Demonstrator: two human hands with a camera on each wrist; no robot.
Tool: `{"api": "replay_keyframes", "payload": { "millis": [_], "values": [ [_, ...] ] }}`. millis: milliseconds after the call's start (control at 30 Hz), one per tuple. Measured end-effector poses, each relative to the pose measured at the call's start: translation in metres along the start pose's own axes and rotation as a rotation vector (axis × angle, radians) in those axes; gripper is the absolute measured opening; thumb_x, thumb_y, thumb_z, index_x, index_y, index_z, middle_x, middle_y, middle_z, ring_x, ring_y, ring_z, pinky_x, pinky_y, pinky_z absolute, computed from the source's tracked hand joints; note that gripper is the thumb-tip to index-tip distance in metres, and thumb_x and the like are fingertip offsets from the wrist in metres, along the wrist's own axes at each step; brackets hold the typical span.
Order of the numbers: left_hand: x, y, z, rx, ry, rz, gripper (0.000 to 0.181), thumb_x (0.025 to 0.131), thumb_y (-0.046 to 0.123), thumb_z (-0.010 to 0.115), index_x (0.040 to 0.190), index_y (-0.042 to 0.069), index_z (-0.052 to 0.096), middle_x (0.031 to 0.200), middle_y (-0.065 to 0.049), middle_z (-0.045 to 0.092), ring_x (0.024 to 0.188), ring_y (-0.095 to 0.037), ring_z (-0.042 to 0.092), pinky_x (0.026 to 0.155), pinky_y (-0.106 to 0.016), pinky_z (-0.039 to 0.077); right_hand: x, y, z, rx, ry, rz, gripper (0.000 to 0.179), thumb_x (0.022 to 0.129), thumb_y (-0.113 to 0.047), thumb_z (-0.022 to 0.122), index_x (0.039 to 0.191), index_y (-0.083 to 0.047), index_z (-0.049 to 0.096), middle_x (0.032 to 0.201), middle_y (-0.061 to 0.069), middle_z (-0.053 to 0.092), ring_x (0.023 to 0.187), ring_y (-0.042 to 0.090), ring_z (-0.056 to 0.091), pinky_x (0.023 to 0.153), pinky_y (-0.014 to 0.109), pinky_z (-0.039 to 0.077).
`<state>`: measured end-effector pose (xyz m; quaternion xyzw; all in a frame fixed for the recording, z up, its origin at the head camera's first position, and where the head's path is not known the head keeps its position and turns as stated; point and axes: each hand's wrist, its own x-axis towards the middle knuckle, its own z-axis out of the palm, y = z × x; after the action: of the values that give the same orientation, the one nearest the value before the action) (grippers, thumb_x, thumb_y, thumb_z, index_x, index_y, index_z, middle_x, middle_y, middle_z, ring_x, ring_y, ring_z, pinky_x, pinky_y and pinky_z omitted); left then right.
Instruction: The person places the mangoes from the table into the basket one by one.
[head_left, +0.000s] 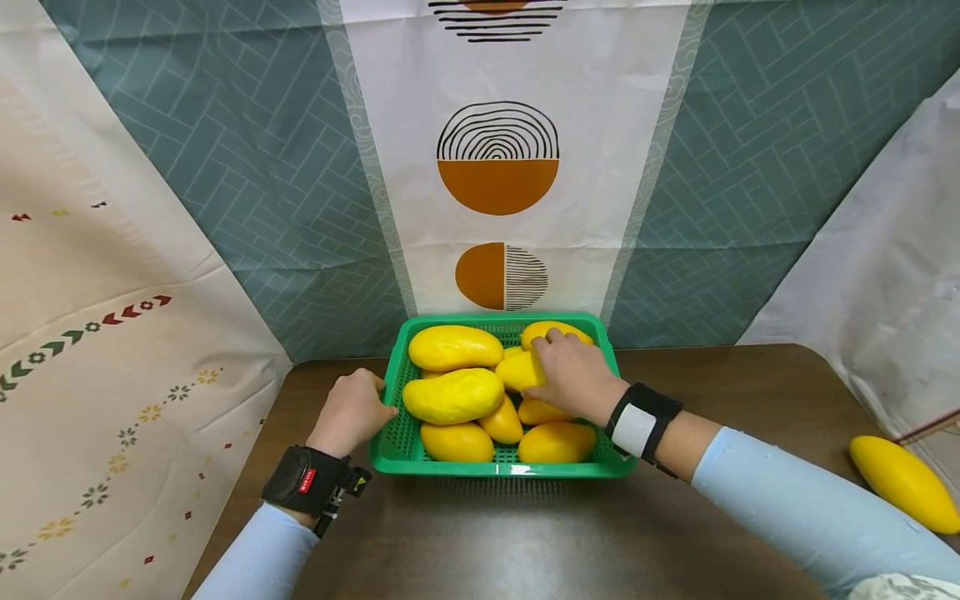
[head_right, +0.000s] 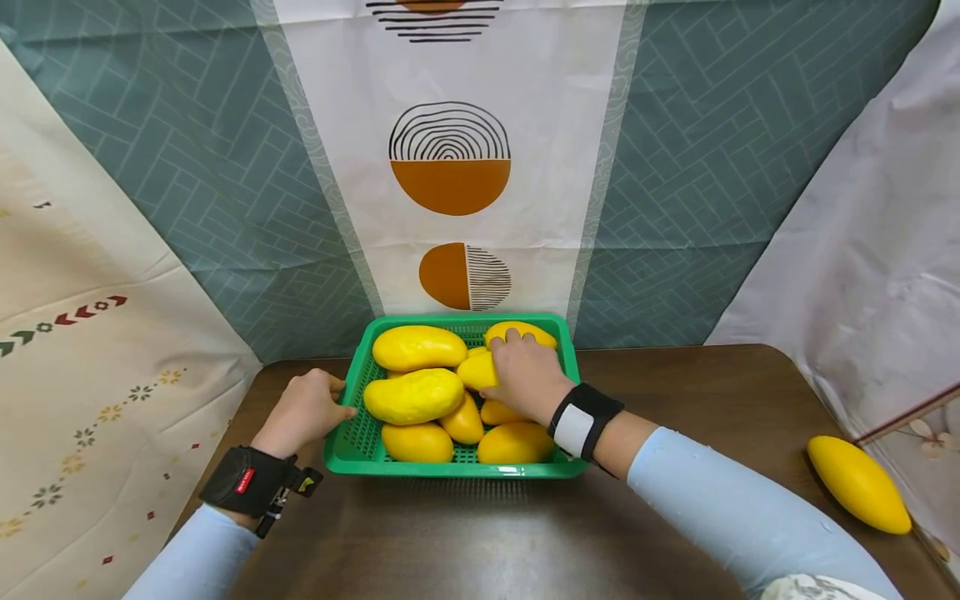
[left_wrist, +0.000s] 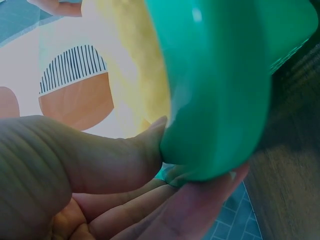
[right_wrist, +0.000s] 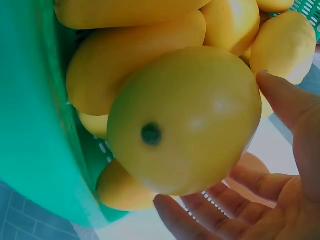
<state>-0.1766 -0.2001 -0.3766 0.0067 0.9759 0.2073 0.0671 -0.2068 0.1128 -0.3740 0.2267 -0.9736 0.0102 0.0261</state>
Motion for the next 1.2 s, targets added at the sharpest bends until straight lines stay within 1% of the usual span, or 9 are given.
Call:
{"api": "replay_keyframes", "payload": {
  "millis": [233,400,500,700,900,1067,1200],
  "values": [
    [0.0,0.0,0.0,0.003,-0.005,-0.007,0.044,0.078,0.018,0.074,0.112,-0.006,0.06,0.091,-0.012,0.06,0.069,-0.017,0.057,0.053,-0.026,0.049,-0.006,0.008,-0.004,0.052,0.042,-0.002,0.069,0.081,-0.06,0.06,0.125,-0.007,0.054,0.117,0.011,0.053,0.101,0.025,0.052,0.074,0.04,0.05],
    [-0.001,0.0,-0.001,0.001,-0.007,-0.005,0.042,0.078,0.018,0.074,0.11,-0.006,0.06,0.087,-0.011,0.059,0.067,-0.016,0.057,0.053,-0.026,0.049,-0.013,0.016,-0.01,0.077,0.103,0.005,0.065,0.084,-0.057,0.059,0.125,-0.007,0.054,0.119,0.01,0.053,0.103,0.025,0.052,0.072,0.04,0.051],
    [-0.001,0.0,-0.001,0.0,-0.008,-0.002,0.041,0.078,0.018,0.073,0.11,-0.006,0.06,0.086,-0.011,0.059,0.067,-0.016,0.057,0.052,-0.026,0.049,-0.019,0.024,-0.013,0.083,0.129,0.028,0.063,0.084,-0.056,0.058,0.124,-0.007,0.054,0.119,0.009,0.053,0.103,0.024,0.052,0.071,0.04,0.051],
    [-0.003,0.001,-0.002,0.002,-0.008,0.005,0.043,0.079,0.018,0.073,0.111,-0.007,0.06,0.089,-0.012,0.06,0.067,-0.016,0.057,0.053,-0.026,0.049,-0.033,0.044,-0.014,0.09,0.147,0.07,0.062,0.086,-0.055,0.057,0.123,-0.006,0.054,0.116,0.011,0.053,0.101,0.027,0.051,0.072,0.042,0.05],
    [-0.004,0.0,-0.001,-0.011,-0.003,0.01,0.039,0.078,0.017,0.073,0.107,-0.006,0.06,0.082,-0.009,0.057,0.064,-0.015,0.056,0.052,-0.026,0.049,-0.048,0.065,-0.01,0.109,0.197,0.115,0.062,0.085,-0.052,0.06,0.125,-0.005,0.053,0.121,0.016,0.051,0.106,0.03,0.05,0.073,0.046,0.05],
    [-0.005,0.0,-0.001,-0.017,-0.001,0.011,0.036,0.079,0.017,0.073,0.104,-0.005,0.061,0.077,-0.008,0.056,0.062,-0.015,0.055,0.051,-0.026,0.049,-0.066,0.085,-0.004,0.116,0.225,0.161,0.064,0.084,-0.05,0.063,0.125,-0.002,0.053,0.123,0.019,0.049,0.108,0.035,0.048,0.074,0.051,0.049],
    [-0.005,0.0,-0.001,-0.014,0.001,0.012,0.035,0.079,0.017,0.073,0.103,-0.005,0.062,0.077,-0.007,0.056,0.062,-0.015,0.055,0.051,-0.026,0.049,-0.084,0.104,0.001,0.105,0.225,0.221,0.069,0.085,-0.055,0.058,0.124,0.001,0.053,0.124,0.022,0.048,0.109,0.039,0.047,0.075,0.054,0.047]
  ]
}}
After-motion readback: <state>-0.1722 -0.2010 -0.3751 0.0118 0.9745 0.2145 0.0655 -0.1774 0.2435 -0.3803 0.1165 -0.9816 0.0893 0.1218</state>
